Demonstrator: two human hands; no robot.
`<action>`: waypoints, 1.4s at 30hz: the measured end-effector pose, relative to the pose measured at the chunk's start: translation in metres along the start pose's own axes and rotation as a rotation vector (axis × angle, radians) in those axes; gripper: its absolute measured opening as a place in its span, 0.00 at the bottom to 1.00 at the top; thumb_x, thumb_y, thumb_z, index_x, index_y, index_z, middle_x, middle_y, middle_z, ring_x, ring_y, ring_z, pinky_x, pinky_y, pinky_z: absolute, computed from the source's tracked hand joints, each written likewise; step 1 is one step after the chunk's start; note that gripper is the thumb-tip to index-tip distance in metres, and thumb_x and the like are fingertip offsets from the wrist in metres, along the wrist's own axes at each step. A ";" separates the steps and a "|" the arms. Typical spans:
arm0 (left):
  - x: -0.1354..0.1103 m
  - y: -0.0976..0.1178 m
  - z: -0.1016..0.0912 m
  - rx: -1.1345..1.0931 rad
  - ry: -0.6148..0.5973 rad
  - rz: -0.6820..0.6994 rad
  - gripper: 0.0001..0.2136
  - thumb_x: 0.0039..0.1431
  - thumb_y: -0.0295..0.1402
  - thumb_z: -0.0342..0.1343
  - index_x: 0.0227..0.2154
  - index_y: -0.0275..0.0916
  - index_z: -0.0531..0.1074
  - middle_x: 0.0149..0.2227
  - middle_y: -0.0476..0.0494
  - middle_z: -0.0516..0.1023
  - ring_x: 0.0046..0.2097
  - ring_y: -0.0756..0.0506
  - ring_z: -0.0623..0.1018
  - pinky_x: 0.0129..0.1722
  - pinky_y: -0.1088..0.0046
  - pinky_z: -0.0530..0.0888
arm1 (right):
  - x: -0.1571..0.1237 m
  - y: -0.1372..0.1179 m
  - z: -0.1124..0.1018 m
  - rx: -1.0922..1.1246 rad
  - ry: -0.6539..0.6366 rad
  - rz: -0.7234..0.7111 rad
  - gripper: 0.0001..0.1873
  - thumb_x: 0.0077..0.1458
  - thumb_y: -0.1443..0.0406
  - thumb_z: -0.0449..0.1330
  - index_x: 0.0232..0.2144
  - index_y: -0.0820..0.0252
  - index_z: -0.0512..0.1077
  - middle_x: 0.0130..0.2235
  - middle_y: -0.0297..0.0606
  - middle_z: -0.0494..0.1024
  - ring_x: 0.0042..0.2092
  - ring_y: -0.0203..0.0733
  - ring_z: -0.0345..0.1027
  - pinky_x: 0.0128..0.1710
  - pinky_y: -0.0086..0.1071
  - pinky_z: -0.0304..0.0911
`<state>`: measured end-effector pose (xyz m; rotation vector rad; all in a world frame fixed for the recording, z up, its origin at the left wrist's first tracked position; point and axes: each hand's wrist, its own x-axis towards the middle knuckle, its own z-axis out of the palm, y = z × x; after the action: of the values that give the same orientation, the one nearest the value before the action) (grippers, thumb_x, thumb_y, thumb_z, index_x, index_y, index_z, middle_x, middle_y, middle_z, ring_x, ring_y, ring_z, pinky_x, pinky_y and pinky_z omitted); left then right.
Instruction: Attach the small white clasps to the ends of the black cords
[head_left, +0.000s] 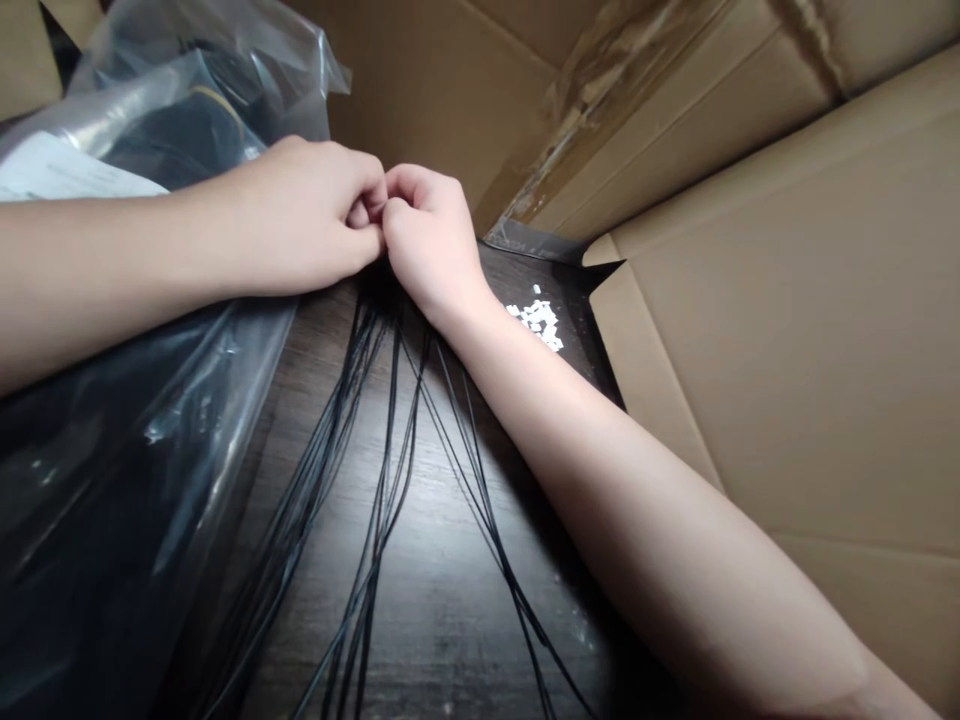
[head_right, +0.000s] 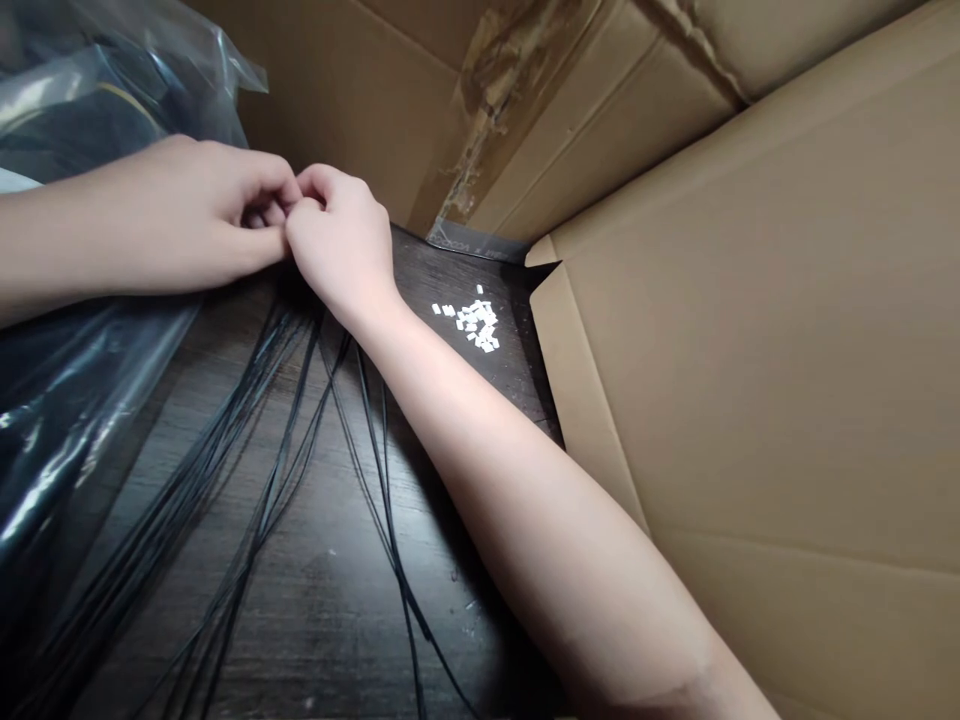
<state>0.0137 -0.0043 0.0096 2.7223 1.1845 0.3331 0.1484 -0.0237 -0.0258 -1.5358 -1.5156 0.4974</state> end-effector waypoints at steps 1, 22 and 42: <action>-0.001 0.000 0.000 -0.008 0.007 0.011 0.13 0.57 0.36 0.45 0.37 0.38 0.72 0.34 0.42 0.77 0.36 0.43 0.75 0.40 0.66 0.68 | 0.000 0.000 0.000 0.002 0.004 0.000 0.10 0.50 0.73 0.51 0.22 0.56 0.66 0.29 0.33 0.75 0.37 0.38 0.67 0.40 0.30 0.63; 0.003 0.000 0.002 -0.059 0.000 -0.045 0.11 0.57 0.32 0.48 0.37 0.36 0.74 0.34 0.49 0.73 0.46 0.41 0.79 0.53 0.60 0.72 | 0.000 0.000 0.003 0.003 0.022 0.007 0.12 0.49 0.76 0.49 0.22 0.59 0.68 0.27 0.32 0.73 0.35 0.35 0.65 0.38 0.28 0.60; 0.005 0.013 -0.002 0.067 -0.030 -0.146 0.09 0.57 0.31 0.49 0.37 0.36 0.73 0.29 0.51 0.67 0.44 0.42 0.78 0.50 0.60 0.73 | 0.006 0.004 0.003 -0.007 0.032 -0.018 0.10 0.50 0.72 0.53 0.20 0.55 0.64 0.27 0.31 0.72 0.35 0.37 0.67 0.35 0.30 0.59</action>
<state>0.0251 -0.0091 0.0156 2.6656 1.4000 0.2369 0.1498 -0.0170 -0.0290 -1.5277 -1.5066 0.4549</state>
